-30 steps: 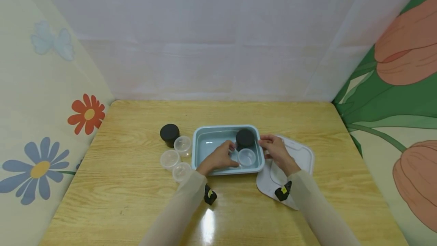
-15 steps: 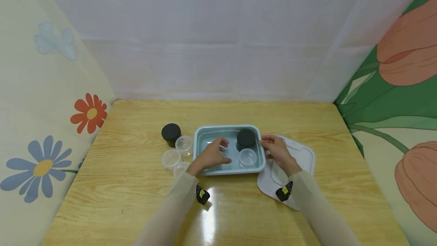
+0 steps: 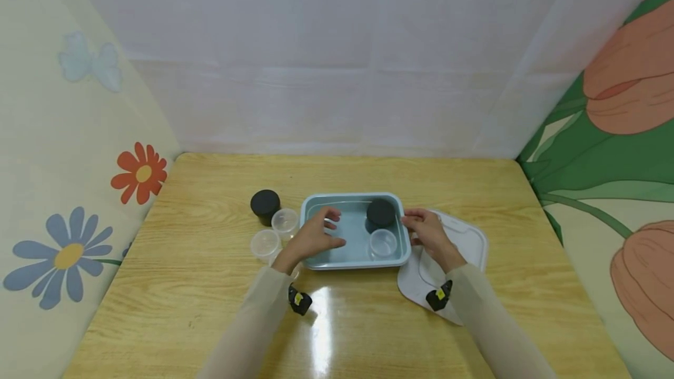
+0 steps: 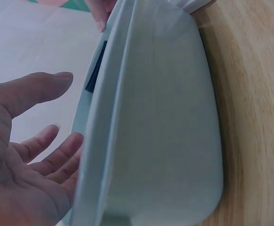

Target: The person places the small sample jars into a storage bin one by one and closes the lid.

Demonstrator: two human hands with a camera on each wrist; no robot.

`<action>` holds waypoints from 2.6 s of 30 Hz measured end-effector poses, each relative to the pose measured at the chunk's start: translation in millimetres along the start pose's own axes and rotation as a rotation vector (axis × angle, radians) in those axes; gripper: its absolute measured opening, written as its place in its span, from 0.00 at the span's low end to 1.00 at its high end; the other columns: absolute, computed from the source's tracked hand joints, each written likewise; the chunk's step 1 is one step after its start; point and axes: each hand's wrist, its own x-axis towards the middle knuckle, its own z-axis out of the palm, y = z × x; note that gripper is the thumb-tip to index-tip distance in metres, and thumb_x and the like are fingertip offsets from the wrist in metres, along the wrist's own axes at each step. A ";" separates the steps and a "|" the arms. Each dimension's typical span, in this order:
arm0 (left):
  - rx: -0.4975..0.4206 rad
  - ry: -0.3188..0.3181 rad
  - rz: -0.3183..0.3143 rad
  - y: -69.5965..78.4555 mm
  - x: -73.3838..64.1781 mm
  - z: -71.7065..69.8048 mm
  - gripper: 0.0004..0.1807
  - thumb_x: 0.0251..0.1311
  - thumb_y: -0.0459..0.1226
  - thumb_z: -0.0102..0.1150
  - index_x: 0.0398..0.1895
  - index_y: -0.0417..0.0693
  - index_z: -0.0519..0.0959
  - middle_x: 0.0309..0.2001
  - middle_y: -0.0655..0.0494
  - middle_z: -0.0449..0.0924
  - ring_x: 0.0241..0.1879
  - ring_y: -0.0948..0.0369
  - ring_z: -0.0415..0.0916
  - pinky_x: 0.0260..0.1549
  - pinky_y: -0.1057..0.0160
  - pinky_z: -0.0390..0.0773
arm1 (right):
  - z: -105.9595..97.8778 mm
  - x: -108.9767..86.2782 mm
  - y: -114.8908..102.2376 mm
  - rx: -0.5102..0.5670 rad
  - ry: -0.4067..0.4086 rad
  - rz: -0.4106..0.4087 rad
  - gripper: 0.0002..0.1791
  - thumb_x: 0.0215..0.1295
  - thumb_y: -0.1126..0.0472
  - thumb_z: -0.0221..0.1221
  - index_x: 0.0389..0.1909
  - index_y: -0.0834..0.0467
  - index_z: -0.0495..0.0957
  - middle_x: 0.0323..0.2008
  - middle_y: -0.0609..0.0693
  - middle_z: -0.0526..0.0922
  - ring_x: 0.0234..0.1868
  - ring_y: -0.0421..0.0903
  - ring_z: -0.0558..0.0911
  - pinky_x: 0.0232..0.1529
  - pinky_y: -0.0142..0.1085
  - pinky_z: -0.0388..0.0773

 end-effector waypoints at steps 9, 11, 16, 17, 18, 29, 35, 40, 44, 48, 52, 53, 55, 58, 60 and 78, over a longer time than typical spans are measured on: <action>-0.024 0.008 0.014 -4.4 -10.8 -21.1 0.32 0.54 0.33 0.66 0.60 0.36 0.63 0.59 0.38 0.67 0.57 0.44 0.70 0.51 0.53 0.77 | 0.2 1.7 -0.7 -0.011 0.003 0.020 0.23 0.69 0.61 0.54 0.62 0.63 0.68 0.46 0.53 0.80 0.35 0.38 0.77 0.29 0.32 0.77; -0.026 0.019 0.024 -5.5 -13.5 -25.6 0.31 0.55 0.33 0.65 0.60 0.36 0.63 0.60 0.37 0.66 0.57 0.44 0.70 0.52 0.53 0.76 | 0.6 1.1 -1.8 -0.014 0.000 0.025 0.23 0.69 0.60 0.54 0.62 0.63 0.68 0.48 0.54 0.79 0.36 0.39 0.77 0.29 0.32 0.77; -0.049 0.034 0.035 -5.0 -20.6 -34.5 0.31 0.56 0.33 0.64 0.61 0.39 0.62 0.60 0.37 0.64 0.58 0.43 0.69 0.53 0.51 0.75 | 0.0 -0.1 -3.8 -0.017 -0.002 0.034 0.24 0.69 0.60 0.54 0.63 0.63 0.67 0.49 0.55 0.79 0.37 0.39 0.77 0.30 0.32 0.77; -0.054 0.035 0.038 -5.0 -21.8 -36.0 0.31 0.56 0.33 0.64 0.61 0.39 0.62 0.61 0.37 0.64 0.58 0.42 0.68 0.54 0.50 0.74 | -0.2 -0.3 -4.1 -0.015 -0.001 0.035 0.23 0.69 0.60 0.54 0.63 0.63 0.67 0.49 0.55 0.79 0.37 0.39 0.77 0.30 0.32 0.77; -0.063 0.037 0.039 -4.9 -23.2 -37.4 0.31 0.57 0.33 0.64 0.62 0.38 0.61 0.61 0.36 0.63 0.58 0.42 0.68 0.54 0.49 0.74 | -0.3 -0.5 -4.2 -0.015 -0.001 0.035 0.23 0.69 0.60 0.54 0.63 0.63 0.67 0.49 0.54 0.79 0.36 0.39 0.77 0.30 0.32 0.77; -0.027 0.120 0.010 -4.4 -40.7 -60.0 0.34 0.55 0.32 0.65 0.63 0.36 0.60 0.60 0.36 0.66 0.58 0.42 0.68 0.56 0.46 0.72 | -0.5 -1.0 -5.1 -0.018 0.000 0.038 0.23 0.69 0.61 0.54 0.63 0.63 0.67 0.48 0.54 0.79 0.36 0.39 0.77 0.30 0.32 0.77; 0.004 0.173 0.010 -10.9 -52.4 -74.1 0.33 0.55 0.32 0.65 0.62 0.35 0.61 0.59 0.34 0.66 0.57 0.40 0.68 0.55 0.45 0.73 | 0.2 -0.9 -5.8 -0.023 -0.002 0.052 0.23 0.69 0.60 0.54 0.63 0.62 0.67 0.49 0.54 0.79 0.37 0.39 0.77 0.31 0.32 0.77; 0.004 0.203 0.014 -19.1 -62.2 -83.3 0.32 0.56 0.32 0.64 0.61 0.34 0.61 0.58 0.33 0.66 0.56 0.40 0.68 0.52 0.47 0.74 | -0.1 -1.2 -5.8 -0.020 0.001 0.051 0.23 0.69 0.60 0.54 0.63 0.62 0.67 0.49 0.54 0.79 0.36 0.39 0.77 0.30 0.32 0.77; -0.025 0.224 -0.001 -26.7 -69.8 -87.8 0.32 0.56 0.32 0.64 0.61 0.32 0.60 0.58 0.34 0.65 0.56 0.41 0.67 0.53 0.47 0.73 | -0.4 -1.7 -6.5 -0.021 0.004 0.056 0.23 0.69 0.60 0.54 0.63 0.62 0.68 0.48 0.54 0.79 0.36 0.39 0.77 0.30 0.32 0.77; -0.031 0.246 -0.016 -32.3 -77.2 -90.3 0.32 0.56 0.33 0.63 0.61 0.32 0.60 0.60 0.35 0.65 0.58 0.43 0.66 0.54 0.47 0.72 | -0.4 -1.8 -6.9 -0.023 0.003 0.059 0.23 0.69 0.60 0.54 0.63 0.61 0.67 0.49 0.53 0.79 0.37 0.40 0.77 0.30 0.32 0.77; -0.029 0.265 -0.031 -35.5 -83.2 -93.0 0.33 0.56 0.33 0.64 0.61 0.32 0.60 0.59 0.35 0.66 0.58 0.42 0.66 0.55 0.46 0.71 | 0.0 -1.0 -6.1 -0.023 0.003 0.056 0.23 0.69 0.60 0.54 0.63 0.61 0.68 0.49 0.54 0.79 0.37 0.40 0.77 0.30 0.32 0.77; -0.029 0.269 -0.035 -36.2 -84.4 -93.8 0.33 0.56 0.33 0.64 0.61 0.32 0.60 0.59 0.35 0.66 0.58 0.42 0.66 0.55 0.46 0.71 | 0.1 -0.7 -5.7 -0.023 0.002 0.055 0.23 0.69 0.60 0.54 0.63 0.62 0.67 0.49 0.54 0.79 0.37 0.40 0.77 0.30 0.32 0.77; -0.027 0.273 -0.042 -37.7 -86.7 -95.3 0.33 0.56 0.34 0.64 0.62 0.33 0.59 0.59 0.35 0.66 0.59 0.42 0.65 0.55 0.45 0.71 | 0.1 -0.2 -5.0 -0.023 0.001 0.055 0.23 0.69 0.60 0.54 0.63 0.62 0.67 0.49 0.54 0.79 0.37 0.40 0.77 0.31 0.32 0.77; -0.021 0.274 -0.048 -41.7 -89.3 -97.3 0.34 0.57 0.34 0.63 0.63 0.33 0.59 0.61 0.34 0.64 0.59 0.41 0.64 0.56 0.44 0.69 | 0.2 0.2 -4.1 -0.022 0.002 0.056 0.23 0.69 0.60 0.53 0.63 0.61 0.68 0.48 0.53 0.79 0.37 0.40 0.77 0.31 0.32 0.77; -0.014 0.273 -0.055 -45.3 -90.4 -98.3 0.34 0.57 0.33 0.63 0.63 0.33 0.58 0.61 0.34 0.63 0.60 0.40 0.63 0.57 0.43 0.68 | 0.2 0.2 -3.7 -0.021 0.002 0.056 0.22 0.69 0.60 0.53 0.62 0.61 0.68 0.48 0.52 0.79 0.37 0.40 0.77 0.31 0.32 0.77; -0.058 0.230 -0.096 -77.6 -95.3 -94.1 0.42 0.52 0.29 0.64 0.67 0.33 0.52 0.63 0.31 0.58 0.59 0.40 0.60 0.57 0.40 0.65 | 0.6 1.1 -3.0 -0.019 -0.004 0.042 0.23 0.69 0.59 0.54 0.63 0.62 0.67 0.50 0.55 0.79 0.36 0.39 0.77 0.30 0.32 0.77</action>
